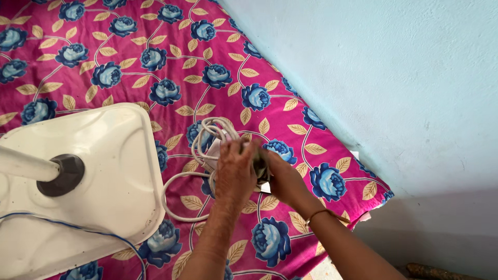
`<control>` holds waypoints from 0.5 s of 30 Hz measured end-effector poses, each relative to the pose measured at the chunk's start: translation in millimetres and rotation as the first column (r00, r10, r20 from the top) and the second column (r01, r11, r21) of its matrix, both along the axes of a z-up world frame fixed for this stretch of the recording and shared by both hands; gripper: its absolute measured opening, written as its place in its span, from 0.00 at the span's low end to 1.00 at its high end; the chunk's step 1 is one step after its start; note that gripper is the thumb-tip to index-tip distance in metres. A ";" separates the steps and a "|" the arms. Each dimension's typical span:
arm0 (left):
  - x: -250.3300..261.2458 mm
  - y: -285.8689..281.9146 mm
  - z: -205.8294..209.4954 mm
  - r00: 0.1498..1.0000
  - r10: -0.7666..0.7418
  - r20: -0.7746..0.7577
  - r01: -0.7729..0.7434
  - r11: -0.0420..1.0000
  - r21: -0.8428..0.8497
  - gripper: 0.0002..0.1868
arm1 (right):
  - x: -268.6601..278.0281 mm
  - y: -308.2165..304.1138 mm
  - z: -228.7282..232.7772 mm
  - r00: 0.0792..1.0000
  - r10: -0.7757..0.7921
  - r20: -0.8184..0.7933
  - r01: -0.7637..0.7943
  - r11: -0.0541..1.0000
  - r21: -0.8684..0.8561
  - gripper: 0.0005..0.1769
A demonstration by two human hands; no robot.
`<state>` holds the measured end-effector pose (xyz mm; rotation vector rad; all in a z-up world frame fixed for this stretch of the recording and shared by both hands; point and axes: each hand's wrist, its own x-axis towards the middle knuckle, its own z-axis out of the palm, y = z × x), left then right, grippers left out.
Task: The person wipes the exterior and soleplate of an iron with a cloth and then wraps the power cord around the handle of the iron.
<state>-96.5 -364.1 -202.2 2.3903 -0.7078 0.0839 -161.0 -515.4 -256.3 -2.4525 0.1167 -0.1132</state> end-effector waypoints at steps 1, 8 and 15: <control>3.0 -0.7 1.0 0.999 0.045 -0.025 -0.047 0.994 -0.099 0.28 | -1.6 -2.5 -6.8 0.999 -0.003 0.041 -0.003 0.991 0.137 0.35; -8.1 -31.5 -9.0 0.959 -0.061 -0.278 -0.148 0.727 -0.671 0.24 | -21.8 22.4 15.6 0.945 -0.302 -0.127 0.259 0.454 0.852 0.32; -18.5 -47.8 -16.2 0.934 -0.021 -0.357 -0.207 0.782 -0.588 0.24 | -16.5 20.0 45.8 0.934 -0.305 -0.184 0.296 0.375 0.878 0.28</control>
